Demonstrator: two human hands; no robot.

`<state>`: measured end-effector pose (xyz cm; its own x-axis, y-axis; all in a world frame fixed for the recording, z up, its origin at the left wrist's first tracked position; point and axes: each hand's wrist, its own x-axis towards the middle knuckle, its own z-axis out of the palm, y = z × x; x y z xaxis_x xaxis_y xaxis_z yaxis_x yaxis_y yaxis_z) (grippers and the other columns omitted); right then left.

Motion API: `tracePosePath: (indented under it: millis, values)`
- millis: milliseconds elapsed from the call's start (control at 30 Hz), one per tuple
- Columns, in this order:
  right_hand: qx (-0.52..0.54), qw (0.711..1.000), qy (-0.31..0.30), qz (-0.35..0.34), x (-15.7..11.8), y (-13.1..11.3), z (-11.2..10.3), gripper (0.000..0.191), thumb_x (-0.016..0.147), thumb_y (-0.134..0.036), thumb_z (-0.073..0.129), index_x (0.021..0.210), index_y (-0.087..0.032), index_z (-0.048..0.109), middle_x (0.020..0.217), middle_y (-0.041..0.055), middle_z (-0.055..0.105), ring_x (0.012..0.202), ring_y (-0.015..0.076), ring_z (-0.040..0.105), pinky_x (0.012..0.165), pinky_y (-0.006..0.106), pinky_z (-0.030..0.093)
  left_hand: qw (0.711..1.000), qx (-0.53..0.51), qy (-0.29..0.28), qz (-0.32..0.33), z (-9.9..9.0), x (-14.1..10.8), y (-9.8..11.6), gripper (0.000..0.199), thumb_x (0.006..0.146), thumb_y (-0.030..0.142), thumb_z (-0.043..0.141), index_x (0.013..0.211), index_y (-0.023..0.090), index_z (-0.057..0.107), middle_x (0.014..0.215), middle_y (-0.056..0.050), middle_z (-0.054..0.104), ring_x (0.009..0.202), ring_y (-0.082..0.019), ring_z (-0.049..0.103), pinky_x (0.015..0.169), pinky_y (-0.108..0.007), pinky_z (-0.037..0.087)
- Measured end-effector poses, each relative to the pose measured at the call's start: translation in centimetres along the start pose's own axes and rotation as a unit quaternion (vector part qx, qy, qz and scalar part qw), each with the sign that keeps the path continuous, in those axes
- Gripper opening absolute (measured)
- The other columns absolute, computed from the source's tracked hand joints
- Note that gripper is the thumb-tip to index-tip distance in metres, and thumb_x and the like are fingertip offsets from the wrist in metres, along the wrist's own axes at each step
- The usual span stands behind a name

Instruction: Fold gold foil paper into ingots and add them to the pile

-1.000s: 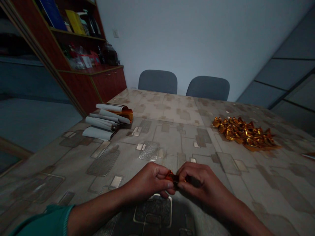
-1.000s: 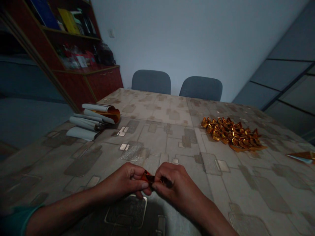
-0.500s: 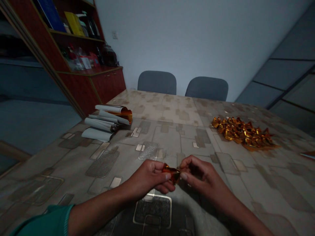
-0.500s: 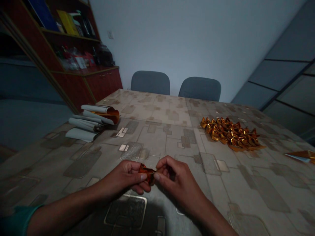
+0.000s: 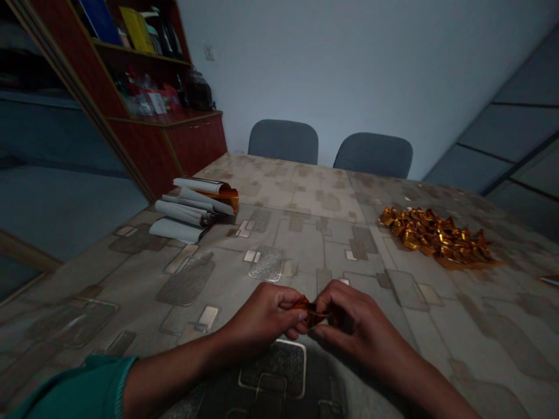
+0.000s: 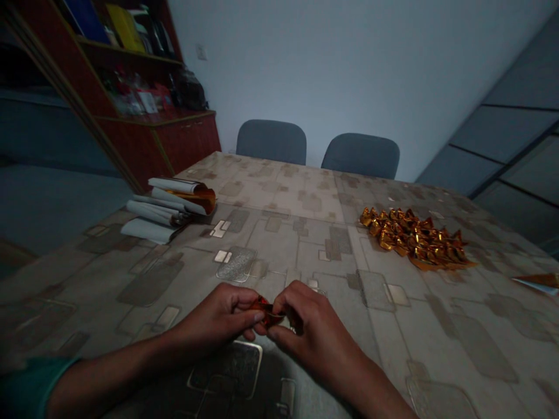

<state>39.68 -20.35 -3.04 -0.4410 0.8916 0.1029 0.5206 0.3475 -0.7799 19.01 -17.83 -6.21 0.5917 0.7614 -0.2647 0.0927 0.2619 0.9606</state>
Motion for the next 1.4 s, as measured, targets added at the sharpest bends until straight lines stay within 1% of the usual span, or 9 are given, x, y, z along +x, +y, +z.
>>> tracePosePath:
  millis: [167, 300, 400, 600, 733, 967, 1100, 1233, 1400]
  values:
    - [-0.022, 0.999, 0.001, -0.03, 0.0, 0.4, 0.1, 0.012, 0.088, -0.01, 0.068, 0.083, -0.02, 0.064, 0.085, 0.0029, 0.065, 0.082, 0.0179, 0.061, 0.071, 0.029, 0.044, 0.999, 0.031, 0.012, 0.016, 0.3, -0.2, 0.5, 0.023, 0.082, 0.031, 0.062, 0.087, 0.011, 0.071, 0.077, -0.003, 0.068, 0.076, -0.017, 0.066, 0.065, -0.025, 0.05]
    - [-0.001, 0.999, -0.034, -0.029, 0.1, 0.6, 0.3, 0.016, 0.09, -0.008, 0.068, 0.078, -0.019, 0.065, 0.084, 0.0022, 0.067, 0.08, 0.0165, 0.063, 0.071, 0.028, 0.046, 1.0, 0.025, -0.013, 0.011, 0.5, -0.3, 0.9, 0.017, 0.079, 0.028, 0.063, 0.08, 0.013, 0.069, 0.073, 0.0, 0.065, 0.068, -0.013, 0.06, 0.063, -0.023, 0.045]
    - [-0.01, 0.999, -0.041, -0.02, 0.0, 0.5, 0.5, 0.017, 0.092, -0.01, 0.067, 0.077, -0.019, 0.065, 0.083, 0.002, 0.066, 0.077, 0.0159, 0.063, 0.069, 0.027, 0.046, 0.999, 0.003, -0.036, -0.002, 0.4, -0.2, 0.7, 0.015, 0.077, 0.028, 0.065, 0.077, 0.013, 0.067, 0.072, 0.0, 0.064, 0.065, -0.011, 0.056, 0.062, -0.022, 0.043]
    - [-0.036, 0.998, -0.045, -0.021, 0.0, 0.0, 0.4, 0.015, 0.094, -0.011, 0.063, 0.081, -0.018, 0.065, 0.084, 0.0028, 0.065, 0.08, 0.0166, 0.062, 0.07, 0.028, 0.045, 0.999, 0.005, -0.031, 0.0, 0.4, -0.1, 0.5, 0.017, 0.078, 0.029, 0.065, 0.081, 0.013, 0.068, 0.075, -0.002, 0.067, 0.067, -0.013, 0.059, 0.064, -0.024, 0.045]
    - [-0.014, 1.0, -0.023, -0.008, 0.0, 0.0, 0.3, 0.011, 0.09, -0.012, 0.068, 0.083, -0.019, 0.065, 0.081, 0.0005, 0.067, 0.076, 0.0153, 0.063, 0.068, 0.026, 0.044, 1.0, -0.007, -0.024, -0.013, 0.5, -0.1, 0.7, 0.021, 0.077, 0.034, 0.065, 0.082, 0.014, 0.069, 0.074, -0.002, 0.068, 0.069, -0.015, 0.063, 0.065, -0.026, 0.048]
    - [-0.028, 1.0, -0.003, -0.007, 0.0, 0.1, 0.7, 0.018, 0.091, -0.014, 0.062, 0.074, -0.019, 0.06, 0.074, 0.0013, 0.065, 0.071, 0.0161, 0.06, 0.065, 0.028, 0.04, 1.0, -0.008, -0.019, -0.01, 0.5, -0.2, 0.3, 0.024, 0.079, 0.035, 0.066, 0.084, 0.012, 0.071, 0.076, -0.004, 0.07, 0.071, -0.015, 0.065, 0.064, -0.024, 0.049]
    - [0.06, 0.998, 0.001, 0.032, 0.1, -0.1, 0.2, 0.005, 0.085, -0.017, 0.066, 0.084, -0.021, 0.062, 0.074, -0.0012, 0.063, 0.068, 0.0146, 0.056, 0.062, 0.027, 0.04, 0.999, -0.04, -0.017, -0.005, 0.3, 0.1, 0.1, 0.027, 0.08, 0.037, 0.07, 0.086, 0.011, 0.069, 0.076, -0.004, 0.07, 0.069, -0.014, 0.065, 0.066, -0.024, 0.05]
    - [0.16, 0.984, 0.021, 0.069, 0.2, -0.4, -0.4, 0.011, 0.085, -0.027, 0.065, 0.091, -0.02, 0.059, 0.075, -0.0016, 0.059, 0.067, 0.0141, 0.052, 0.06, 0.026, 0.041, 0.997, -0.074, -0.007, -0.002, 0.2, 0.1, 0.6, 0.032, 0.079, 0.039, 0.075, 0.092, 0.012, 0.063, 0.076, -0.005, 0.072, 0.071, -0.015, 0.069, 0.067, -0.026, 0.052]
    - [0.107, 0.992, 0.044, 0.04, 0.3, -0.4, 0.1, 0.008, 0.086, -0.026, 0.063, 0.082, -0.02, 0.059, 0.072, -0.0009, 0.059, 0.066, 0.0146, 0.053, 0.06, 0.027, 0.04, 0.995, -0.102, -0.006, -0.005, 0.4, -0.2, 0.9, 0.037, 0.077, 0.038, 0.079, 0.092, 0.017, 0.052, 0.077, -0.004, 0.072, 0.071, -0.017, 0.071, 0.065, -0.027, 0.052]
